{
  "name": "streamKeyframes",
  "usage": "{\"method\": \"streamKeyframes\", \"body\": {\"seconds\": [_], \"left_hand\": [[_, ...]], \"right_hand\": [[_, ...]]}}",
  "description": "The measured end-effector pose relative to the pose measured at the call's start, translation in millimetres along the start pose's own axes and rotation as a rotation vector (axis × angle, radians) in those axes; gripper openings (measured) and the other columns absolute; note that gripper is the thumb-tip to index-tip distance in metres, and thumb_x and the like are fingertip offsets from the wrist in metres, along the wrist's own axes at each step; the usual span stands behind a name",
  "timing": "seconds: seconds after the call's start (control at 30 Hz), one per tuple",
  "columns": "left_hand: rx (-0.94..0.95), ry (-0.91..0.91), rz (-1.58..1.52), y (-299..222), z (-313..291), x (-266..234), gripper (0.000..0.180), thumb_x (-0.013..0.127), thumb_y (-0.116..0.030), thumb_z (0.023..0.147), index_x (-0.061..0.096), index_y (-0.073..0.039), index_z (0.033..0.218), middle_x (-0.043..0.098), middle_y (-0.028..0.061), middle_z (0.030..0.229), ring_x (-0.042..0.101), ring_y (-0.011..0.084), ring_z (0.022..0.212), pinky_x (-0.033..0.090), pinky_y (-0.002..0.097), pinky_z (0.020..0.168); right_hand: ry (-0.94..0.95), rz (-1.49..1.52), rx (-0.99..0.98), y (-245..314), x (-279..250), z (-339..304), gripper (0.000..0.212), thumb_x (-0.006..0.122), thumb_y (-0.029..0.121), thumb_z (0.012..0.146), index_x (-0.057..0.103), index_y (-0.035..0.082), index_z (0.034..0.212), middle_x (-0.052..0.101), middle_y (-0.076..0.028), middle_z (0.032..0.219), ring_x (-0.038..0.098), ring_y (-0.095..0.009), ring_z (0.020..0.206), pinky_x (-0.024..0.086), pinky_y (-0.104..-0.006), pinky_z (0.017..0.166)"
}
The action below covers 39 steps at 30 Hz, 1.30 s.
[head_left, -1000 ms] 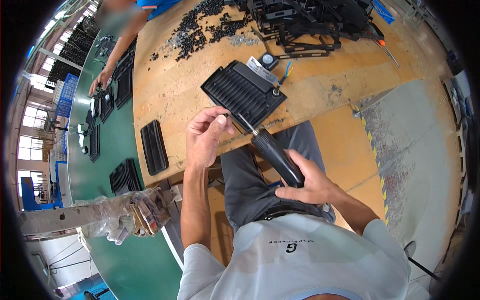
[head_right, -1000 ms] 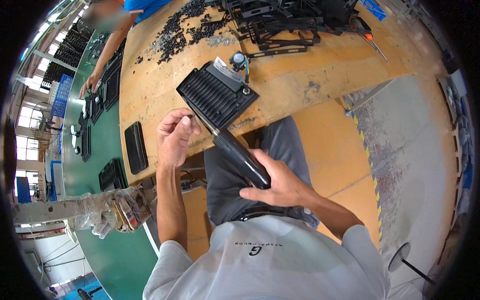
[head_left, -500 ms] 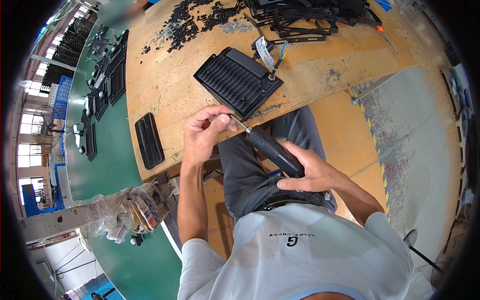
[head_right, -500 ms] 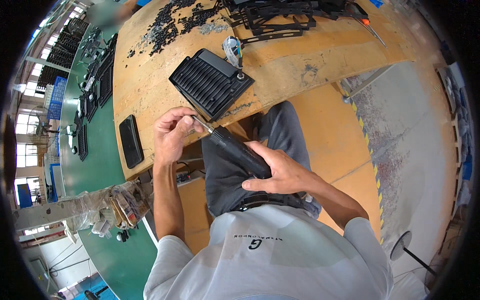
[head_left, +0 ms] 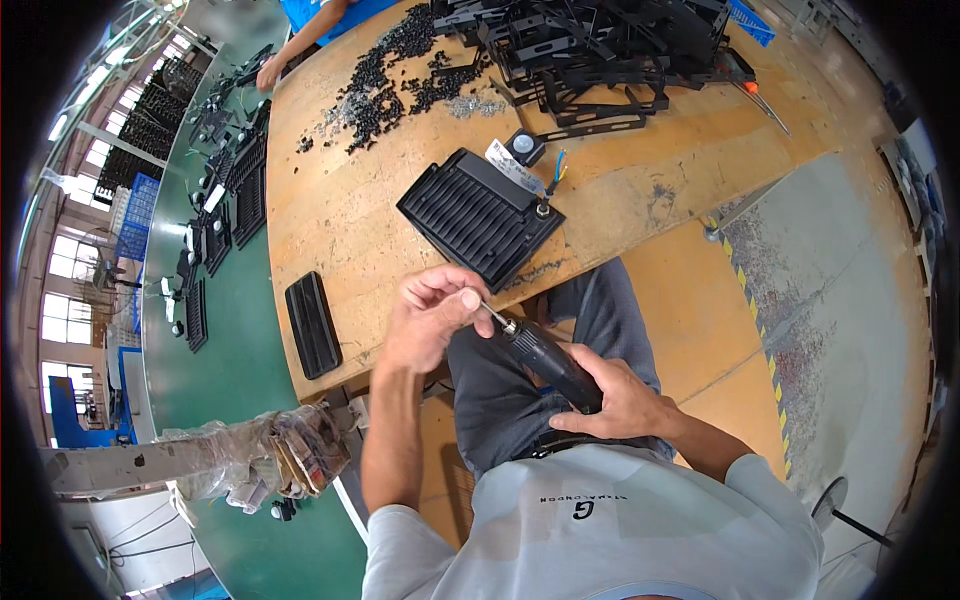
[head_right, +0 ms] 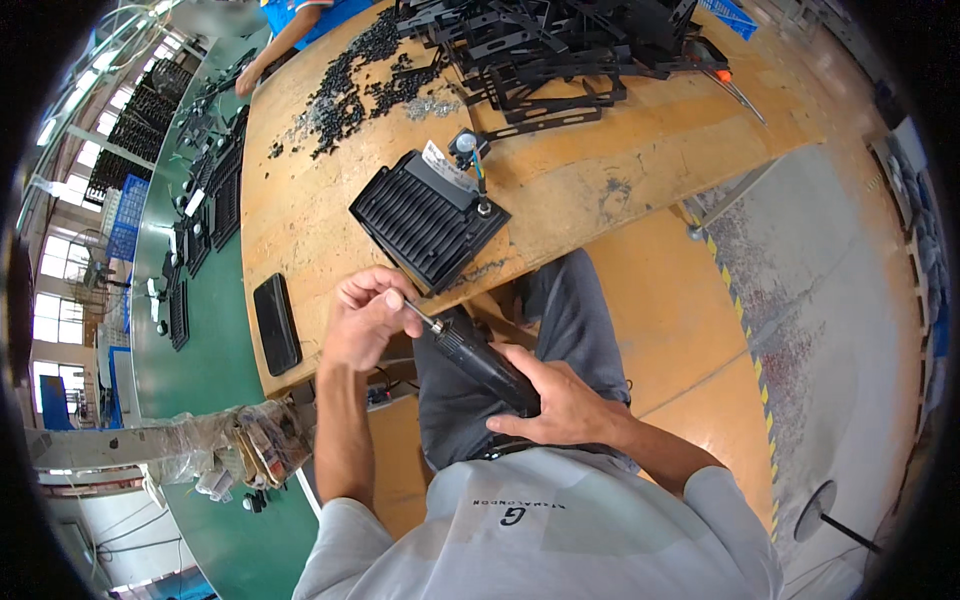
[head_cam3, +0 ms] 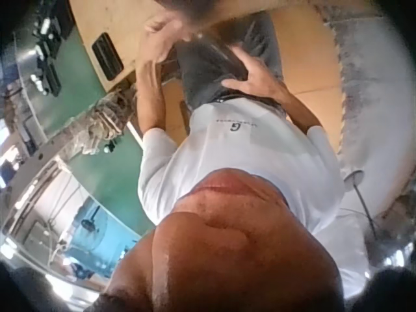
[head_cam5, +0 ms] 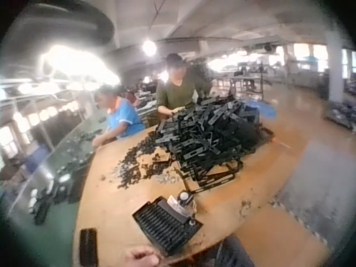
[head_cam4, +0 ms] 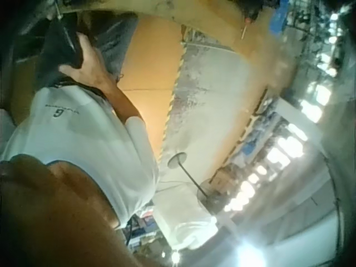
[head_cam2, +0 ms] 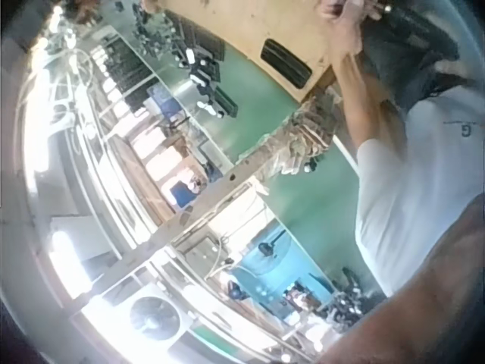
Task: Assembling electronic components using an electric screwdriver at a factory workbench.
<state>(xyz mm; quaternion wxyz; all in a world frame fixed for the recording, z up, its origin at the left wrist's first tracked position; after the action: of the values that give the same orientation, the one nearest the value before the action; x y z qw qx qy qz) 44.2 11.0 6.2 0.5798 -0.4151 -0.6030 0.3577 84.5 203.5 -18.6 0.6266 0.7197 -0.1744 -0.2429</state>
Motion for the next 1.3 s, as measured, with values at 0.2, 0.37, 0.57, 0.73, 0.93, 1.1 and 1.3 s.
{"method": "streamKeyframes", "body": {"seconds": [0.2, 0.37, 0.57, 0.73, 0.93, 1.1, 1.3], "left_hand": [[0.206, -0.185, 0.071, -4, 1, 16, 0.025, 0.071, -0.018, 0.095, 0.066, 0.005, 0.105, 0.067, 0.007, 0.081, 0.065, 0.0138, 0.067, 0.053, 0.0258, 0.064], [0.215, -0.114, 0.237, -23, 20, 24, 0.029, 0.069, -0.019, 0.097, 0.068, 0.005, 0.113, 0.068, 0.0069, 0.083, 0.065, 0.0133, 0.071, 0.053, 0.0264, 0.066], [0.456, -0.361, 1.055, -105, 103, -40, 0.025, 0.07, -0.018, 0.094, 0.073, 0.001, 0.111, 0.072, 0.0069, 0.089, 0.068, 0.0145, 0.079, 0.055, 0.0295, 0.074], [0.52, -0.297, 1.432, -99, 208, -81, 0.018, 0.072, -0.014, 0.088, 0.076, -0.004, 0.103, 0.075, 0.0163, 0.093, 0.074, 0.0259, 0.085, 0.057, 0.0339, 0.077], [0.373, -0.272, 1.492, -80, 260, -106, 0.019, 0.072, -0.017, 0.086, 0.077, -0.005, 0.1, 0.075, 0.0168, 0.089, 0.073, 0.0306, 0.084, 0.057, 0.0369, 0.077], [0.533, -0.261, 1.654, -84, 272, -110, 0.015, 0.071, -0.015, 0.082, 0.078, -0.009, 0.094, 0.074, 0.0172, 0.087, 0.072, 0.0349, 0.081, 0.057, 0.0398, 0.075], [0.295, -0.265, 1.574, -78, 286, -121, 0.01, 0.076, -0.017, 0.073, 0.079, -0.009, 0.079, 0.072, 0.0172, 0.077, 0.072, 0.0332, 0.075, 0.057, 0.0407, 0.073]], "right_hand": [[0.011, 0.12, 0.049, -8, 3, 1, 0.081, 0.083, 0.026, 0.084, 0.039, -0.002, 0.146, 0.063, -0.008, 0.094, 0.061, -0.014, 0.083, 0.05, -0.0302, 0.077], [-0.108, 0.148, 0.005, -4, -11, 5, 0.081, 0.083, 0.026, 0.084, 0.04, -0.001, 0.147, 0.063, -0.006, 0.087, 0.06, -0.011, 0.078, 0.05, -0.0291, 0.071], [-0.112, 0.114, 0.045, -14, -21, -9, 0.077, 0.083, 0.028, 0.084, 0.044, -0.001, 0.143, 0.065, -0.01, 0.089, 0.062, -0.014, 0.08, 0.051, -0.0309, 0.074], [-0.068, 0.079, 0.148, -28, -21, -19, 0.07, 0.082, 0.031, 0.084, 0.048, -0.001, 0.136, 0.067, -0.013, 0.093, 0.064, -0.019, 0.087, 0.051, -0.0339, 0.081], [-0.132, 0.119, 0.221, -36, -30, -20, 0.068, 0.083, 0.03, 0.083, 0.049, 0.0, 0.134, 0.069, -0.015, 0.099, 0.068, -0.02, 0.093, 0.052, -0.0335, 0.085], [-0.077, 0.106, 0.27, -47, -31, -20, 0.074, 0.082, 0.034, 0.083, 0.047, 0.003, 0.14, 0.07, -0.015, 0.106, 0.068, -0.02, 0.099, 0.052, -0.0349, 0.088], [-0.058, 0.079, 0.232, -41, -27, -19, 0.078, 0.079, 0.042, 0.087, 0.044, 0.001, 0.143, 0.069, -0.018, 0.114, 0.067, -0.025, 0.106, 0.05, -0.0358, 0.096]]}}
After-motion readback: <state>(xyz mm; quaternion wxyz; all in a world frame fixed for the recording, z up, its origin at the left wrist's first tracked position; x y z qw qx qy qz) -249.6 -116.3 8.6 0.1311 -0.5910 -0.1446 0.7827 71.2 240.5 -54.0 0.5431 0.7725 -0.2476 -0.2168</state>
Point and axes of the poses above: each hand's wrist, its own z-axis towards the middle knuckle, its own x-axis out of the palm, y = z × x, the point moved 10 cm from there along z, towards the middle knuckle
